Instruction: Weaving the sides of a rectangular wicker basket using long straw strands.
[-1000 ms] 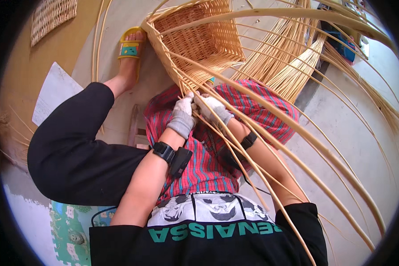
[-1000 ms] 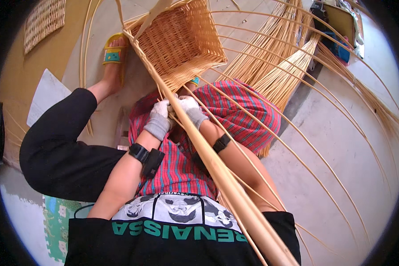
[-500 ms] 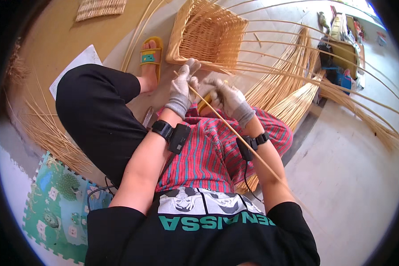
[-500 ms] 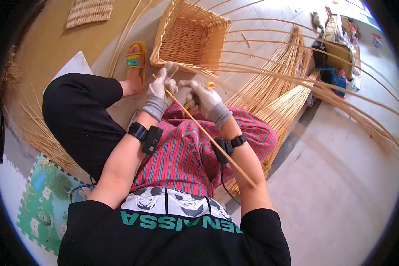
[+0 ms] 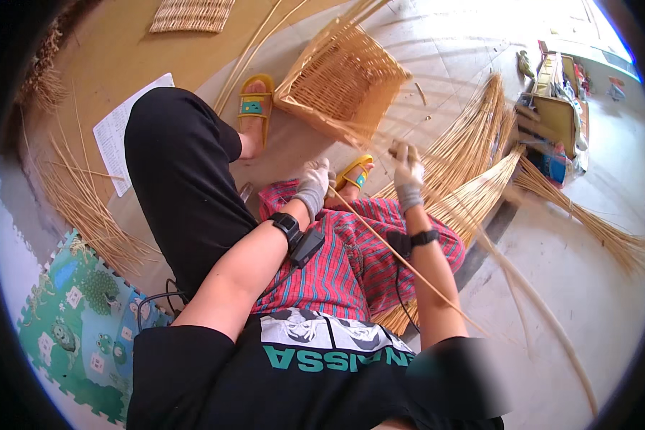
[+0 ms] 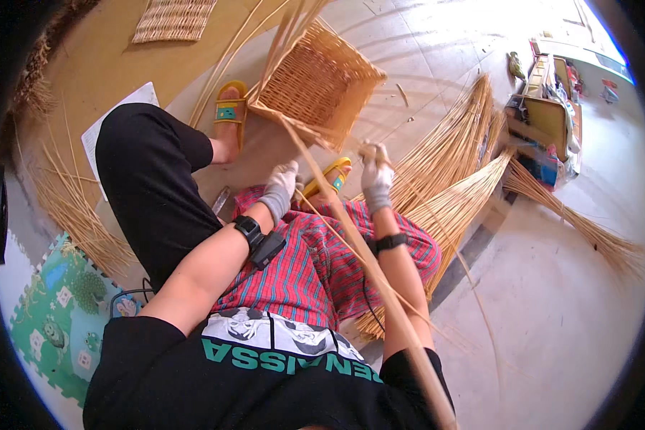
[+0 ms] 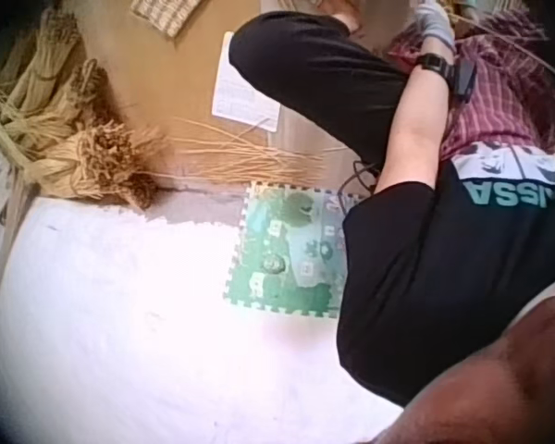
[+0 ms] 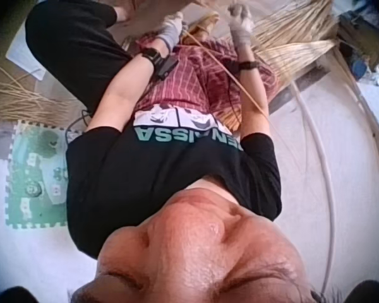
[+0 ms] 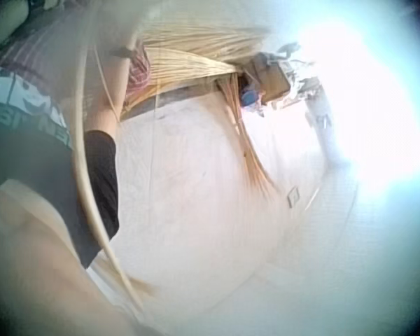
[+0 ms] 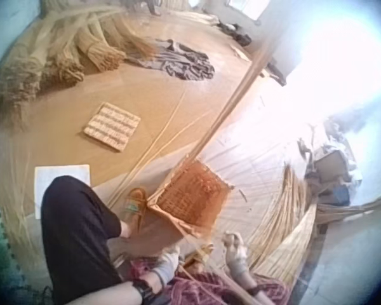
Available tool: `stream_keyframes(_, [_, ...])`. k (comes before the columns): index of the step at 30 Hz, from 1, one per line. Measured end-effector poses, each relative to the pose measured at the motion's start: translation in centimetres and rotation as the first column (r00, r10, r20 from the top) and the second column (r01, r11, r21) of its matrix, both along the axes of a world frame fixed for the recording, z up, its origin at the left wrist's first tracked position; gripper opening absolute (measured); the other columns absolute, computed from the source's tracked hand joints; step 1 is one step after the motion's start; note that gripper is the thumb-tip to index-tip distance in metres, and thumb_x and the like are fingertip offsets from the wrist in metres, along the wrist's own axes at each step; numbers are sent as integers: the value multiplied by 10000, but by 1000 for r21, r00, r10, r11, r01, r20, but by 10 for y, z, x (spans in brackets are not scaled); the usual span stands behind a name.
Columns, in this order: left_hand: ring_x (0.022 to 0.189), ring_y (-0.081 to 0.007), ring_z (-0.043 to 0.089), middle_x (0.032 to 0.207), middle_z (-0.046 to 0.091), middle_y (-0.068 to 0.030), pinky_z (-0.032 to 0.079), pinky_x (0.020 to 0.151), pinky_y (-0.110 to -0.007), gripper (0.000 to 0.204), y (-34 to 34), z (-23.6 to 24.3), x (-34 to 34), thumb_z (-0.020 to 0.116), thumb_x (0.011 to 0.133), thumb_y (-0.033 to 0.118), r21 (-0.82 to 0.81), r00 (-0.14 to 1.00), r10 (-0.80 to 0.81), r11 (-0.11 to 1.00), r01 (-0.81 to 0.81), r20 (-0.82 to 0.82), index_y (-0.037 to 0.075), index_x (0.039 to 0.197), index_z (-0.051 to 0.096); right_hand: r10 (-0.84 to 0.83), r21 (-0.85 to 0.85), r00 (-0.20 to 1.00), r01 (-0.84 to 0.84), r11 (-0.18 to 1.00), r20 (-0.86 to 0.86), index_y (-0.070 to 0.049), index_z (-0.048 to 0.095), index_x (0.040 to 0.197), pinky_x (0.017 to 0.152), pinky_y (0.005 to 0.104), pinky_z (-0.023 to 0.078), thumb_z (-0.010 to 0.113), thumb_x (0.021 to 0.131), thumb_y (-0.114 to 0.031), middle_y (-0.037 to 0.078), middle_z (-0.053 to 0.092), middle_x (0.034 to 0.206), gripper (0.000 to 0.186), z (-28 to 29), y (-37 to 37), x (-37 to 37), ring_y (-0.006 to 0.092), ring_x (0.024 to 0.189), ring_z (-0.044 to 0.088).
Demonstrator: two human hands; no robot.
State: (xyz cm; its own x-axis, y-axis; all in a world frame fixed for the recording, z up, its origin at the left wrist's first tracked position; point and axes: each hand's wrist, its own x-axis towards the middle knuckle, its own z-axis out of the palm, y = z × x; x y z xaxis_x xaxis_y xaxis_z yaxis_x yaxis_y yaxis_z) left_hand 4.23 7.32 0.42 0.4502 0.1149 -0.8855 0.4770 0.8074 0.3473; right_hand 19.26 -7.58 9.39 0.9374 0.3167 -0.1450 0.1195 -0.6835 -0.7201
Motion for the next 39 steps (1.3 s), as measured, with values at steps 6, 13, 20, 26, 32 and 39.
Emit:
stream_keyframes(6, [519, -213, 615, 751, 687, -77, 492, 435, -368, 316, -14, -8, -18, 640, 973, 363, 22, 825, -562, 825, 564, -69, 60, 888, 673, -61, -110, 943, 26, 994, -328, -29, 620, 1176, 739, 362, 569, 579, 1033, -203, 123, 683, 980, 229, 36, -13, -117, 248, 827, 728])
stream_keyframes(13, [560, -197, 619, 785, 723, -60, 473, 516, -359, 469, -36, 11, -26, 626, 988, 531, 91, 676, -737, 674, 733, 7, 78, 962, 748, 282, -497, 946, -325, 805, -162, 24, 631, 1234, 657, 376, 589, 730, 901, -477, 168, 750, 884, 610, 48, -24, -129, 249, 742, 747])
stream_keyframes(20, [450, -154, 487, 647, 628, -24, 362, 418, -334, 368, -50, -3, -38, 594, 1024, 484, -264, 915, -360, 879, 398, 182, 152, 1001, 752, -287, -256, 501, 130, 958, -816, -87, 715, 1034, 382, 255, 269, 598, 1016, -361, -59, 451, 569, 298, 39, -4, -127, 64, 404, 369])
stream_keyframes(26, [458, -122, 519, 849, 731, -58, 389, 389, -300, 329, -52, 11, -41, 485, 1074, 379, -407, 966, -221, 876, 258, 137, 116, 1131, 676, -263, -256, 444, 77, 964, -857, -83, 721, 986, 357, 296, 238, 521, 1015, -342, -31, 432, 518, 328, 40, -12, -126, 102, 361, 343])
stream_keyframes(32, [509, -97, 507, 982, 740, -60, 398, 410, -257, 362, -49, 17, -41, 412, 1094, 322, -406, 983, -181, 898, 172, 18, 62, 1235, 621, -308, -297, 367, 88, 951, -878, -72, 706, 953, 338, 306, 227, 488, 1026, -332, -38, 396, 488, 347, 38, -8, -120, 116, 334, 314])
stream_keyframes(39, [535, -85, 519, 960, 730, -41, 439, 468, -256, 371, -57, 2, -46, 434, 1103, 347, -449, 991, -105, 884, 133, 88, 69, 1216, 652, -269, -248, -16, 438, 864, -963, -70, 615, 997, 312, 230, 243, 472, 1057, -286, -91, 326, 509, 266, 39, -5, -116, 44, 345, 280])
